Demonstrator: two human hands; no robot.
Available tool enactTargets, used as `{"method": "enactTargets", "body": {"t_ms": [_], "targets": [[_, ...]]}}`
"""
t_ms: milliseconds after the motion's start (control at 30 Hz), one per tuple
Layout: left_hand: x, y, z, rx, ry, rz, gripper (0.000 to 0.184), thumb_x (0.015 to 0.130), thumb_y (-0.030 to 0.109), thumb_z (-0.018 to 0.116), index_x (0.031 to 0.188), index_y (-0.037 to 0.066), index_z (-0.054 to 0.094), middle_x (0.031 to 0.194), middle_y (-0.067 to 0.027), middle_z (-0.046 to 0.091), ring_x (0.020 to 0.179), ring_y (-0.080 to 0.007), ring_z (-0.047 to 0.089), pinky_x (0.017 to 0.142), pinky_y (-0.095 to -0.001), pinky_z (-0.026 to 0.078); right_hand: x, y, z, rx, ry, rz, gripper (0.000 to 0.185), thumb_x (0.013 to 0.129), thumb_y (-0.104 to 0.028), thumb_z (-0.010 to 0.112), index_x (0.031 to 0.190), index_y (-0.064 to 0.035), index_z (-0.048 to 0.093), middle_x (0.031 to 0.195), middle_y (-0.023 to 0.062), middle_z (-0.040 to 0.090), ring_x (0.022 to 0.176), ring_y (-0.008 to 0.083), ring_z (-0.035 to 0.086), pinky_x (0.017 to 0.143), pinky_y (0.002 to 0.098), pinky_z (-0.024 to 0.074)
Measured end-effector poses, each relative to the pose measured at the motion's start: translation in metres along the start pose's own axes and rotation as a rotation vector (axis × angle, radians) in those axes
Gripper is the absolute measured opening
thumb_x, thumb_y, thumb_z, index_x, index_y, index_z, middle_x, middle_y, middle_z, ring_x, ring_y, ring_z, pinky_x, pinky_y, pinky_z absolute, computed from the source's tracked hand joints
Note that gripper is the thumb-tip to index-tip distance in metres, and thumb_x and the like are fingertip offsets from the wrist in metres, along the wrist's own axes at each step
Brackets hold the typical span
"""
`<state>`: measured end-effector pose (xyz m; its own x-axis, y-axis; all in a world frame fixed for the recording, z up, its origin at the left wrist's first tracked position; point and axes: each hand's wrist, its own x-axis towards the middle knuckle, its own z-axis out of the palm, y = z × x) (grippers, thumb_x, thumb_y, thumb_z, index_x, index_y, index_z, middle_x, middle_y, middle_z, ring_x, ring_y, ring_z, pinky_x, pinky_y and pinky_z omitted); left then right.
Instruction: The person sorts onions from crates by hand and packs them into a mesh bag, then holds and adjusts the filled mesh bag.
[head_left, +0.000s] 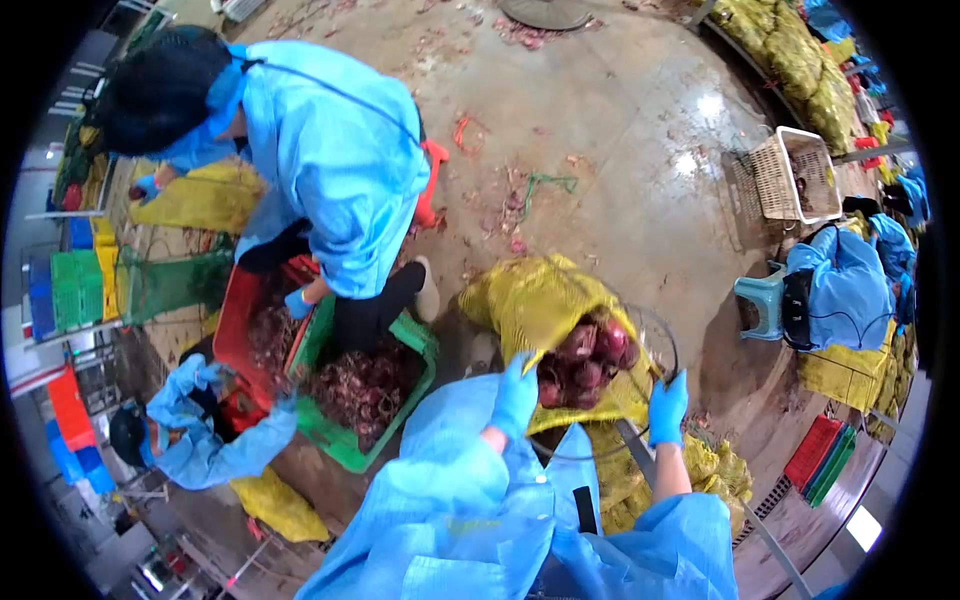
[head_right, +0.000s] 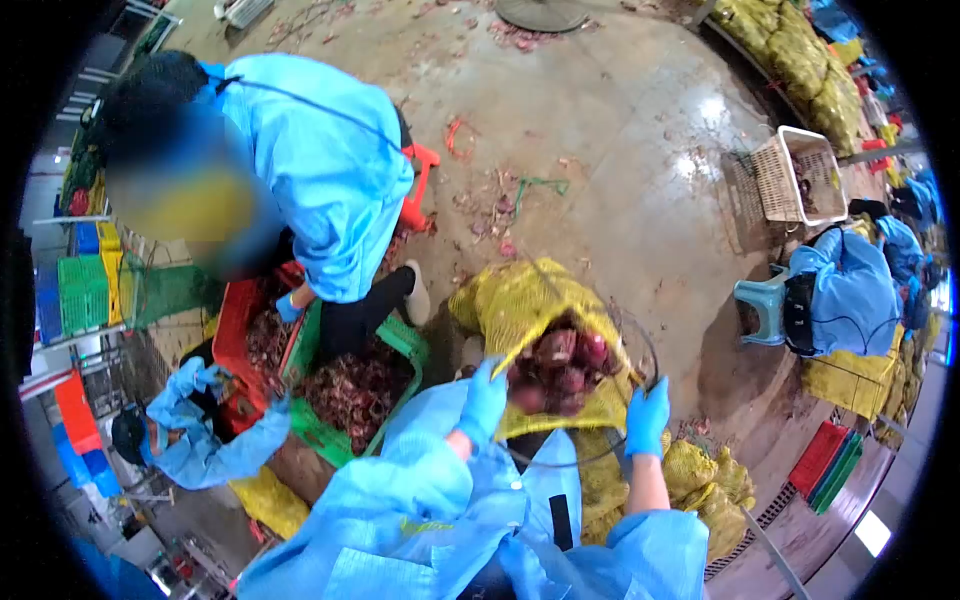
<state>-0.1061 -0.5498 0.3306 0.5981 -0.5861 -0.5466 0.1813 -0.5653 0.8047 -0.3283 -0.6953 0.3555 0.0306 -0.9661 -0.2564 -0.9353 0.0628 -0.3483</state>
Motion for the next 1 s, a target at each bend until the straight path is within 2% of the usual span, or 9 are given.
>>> {"method": "enactTargets", "body": {"t_ms": [100,233,367,700,767,833,867,967,1000], "targets": [[0.048,0.018,-0.002,-0.025,0.057,0.119,0.022,0.082,0.009,0.047,0.102,0.001,0.051,0.085,-0.0106,0.057,0.075,-0.016,0.051,0.07,-0.0278,0.041,0.048,-0.055,-0.011,0.019,-0.116,-0.069,0.046,0.074,-0.012,0.054,0.114,0.0063,0.041,0.102,0.0258,0.053,0.094,0.0368,0.052,0.079,0.0392,0.0416],[0.051,0.027,-0.026,0.047,0.058,0.2,0.024,0.081,0.011,0.047,0.102,0.0,0.051,0.09,-0.0142,0.058,0.081,-0.0228,0.055,0.072,-0.0314,0.042,0.055,-0.055,0.017,0.222,0.013,-0.151,0.029,0.075,-0.01,0.052,0.1,0.0021,0.047,0.087,0.0233,0.057,0.082,0.0325,0.058,0.066,0.0397,0.043],[-0.02,-0.005,-0.033,0.165,0.013,0.119,0.023,0.08,0.013,0.05,0.102,0.008,0.053,0.089,-0.0196,0.057,0.085,-0.0343,0.055,0.073,-0.0353,0.044,-0.009,-0.021,0.007,0.119,0.026,-0.016,0.047,0.076,-0.006,0.052,0.118,0.0048,0.037,0.097,0.0222,0.056,0.091,0.0281,0.056,0.077,0.0339,0.0426],[-0.002,0.028,-0.029,0.041,-0.002,-0.016,0.022,0.081,0.011,0.049,0.101,0.002,0.052,0.089,-0.016,0.058,0.084,-0.024,0.056,0.074,-0.0299,0.043,0.007,-0.025,0.005,0.265,-0.058,0.027,0.044,0.075,-0.007,0.055,0.114,0.0078,0.039,0.095,0.0185,0.057,0.086,0.0202,0.054,0.077,0.0304,0.0415],[0.019,0.015,-0.03,0.145,-0.021,-0.006,0.023,0.08,0.016,0.05,0.103,0.009,0.052,0.091,-0.0206,0.056,0.086,-0.0344,0.055,0.072,-0.0351,0.043,0.021,-0.045,0.003,0.243,-0.024,-0.015,0.032,0.074,-0.007,0.056,0.102,0.0039,0.046,0.087,0.0147,0.057,0.078,0.019,0.053,0.071,0.0307,0.0422],[0.024,0.029,-0.041,0.057,-0.008,0.158,0.037,0.078,0.019,0.056,0.113,0.007,0.047,0.098,-0.0153,0.057,0.089,-0.0258,0.056,0.072,-0.0313,0.043,0.035,-0.044,0.009,0.307,-0.048,-0.097,0.022,0.072,-0.006,0.057,0.09,0.0,0.048,0.077,0.0099,0.055,0.068,0.0178,0.05,0.065,0.03,0.0421],[0.024,0.035,-0.05,-0.007,-0.096,0.044,0.041,0.078,0.018,0.057,0.115,0.006,0.045,0.098,-0.0126,0.057,0.088,-0.0215,0.055,0.072,-0.0287,0.042,0.038,-0.046,0.013,0.386,-0.025,-0.128,0.019,0.072,-0.008,0.059,0.088,-0.0036,0.05,0.061,0.0013,0.044,0.056,0.0091,0.04,0.051,0.0256,0.0369],[0.017,0.014,-0.071,-0.269,-0.088,-0.03,0.038,0.079,0.017,0.055,0.113,0.003,0.045,0.093,-0.0078,0.056,0.078,-0.0146,0.053,0.066,-0.0255,0.042,0.032,-0.055,0.003,0.272,-0.071,-0.074,0.021,0.072,-0.008,0.059,0.091,-0.0049,0.051,0.058,-0.0009,0.042,0.051,0.0081,0.038,0.047,0.0255,0.0347],[0.017,-0.006,-0.08,-0.121,-0.104,-0.125,0.034,0.082,0.018,0.052,0.112,0.003,0.047,0.087,-0.0053,0.055,0.077,-0.0123,0.052,0.065,-0.0245,0.042,0.026,-0.071,-0.01,0.287,-0.196,0.094,0.027,0.07,-0.007,0.059,0.094,-0.0021,0.049,0.076,0.0079,0.053,0.072,0.0176,0.049,0.067,0.0307,0.0414]]}}
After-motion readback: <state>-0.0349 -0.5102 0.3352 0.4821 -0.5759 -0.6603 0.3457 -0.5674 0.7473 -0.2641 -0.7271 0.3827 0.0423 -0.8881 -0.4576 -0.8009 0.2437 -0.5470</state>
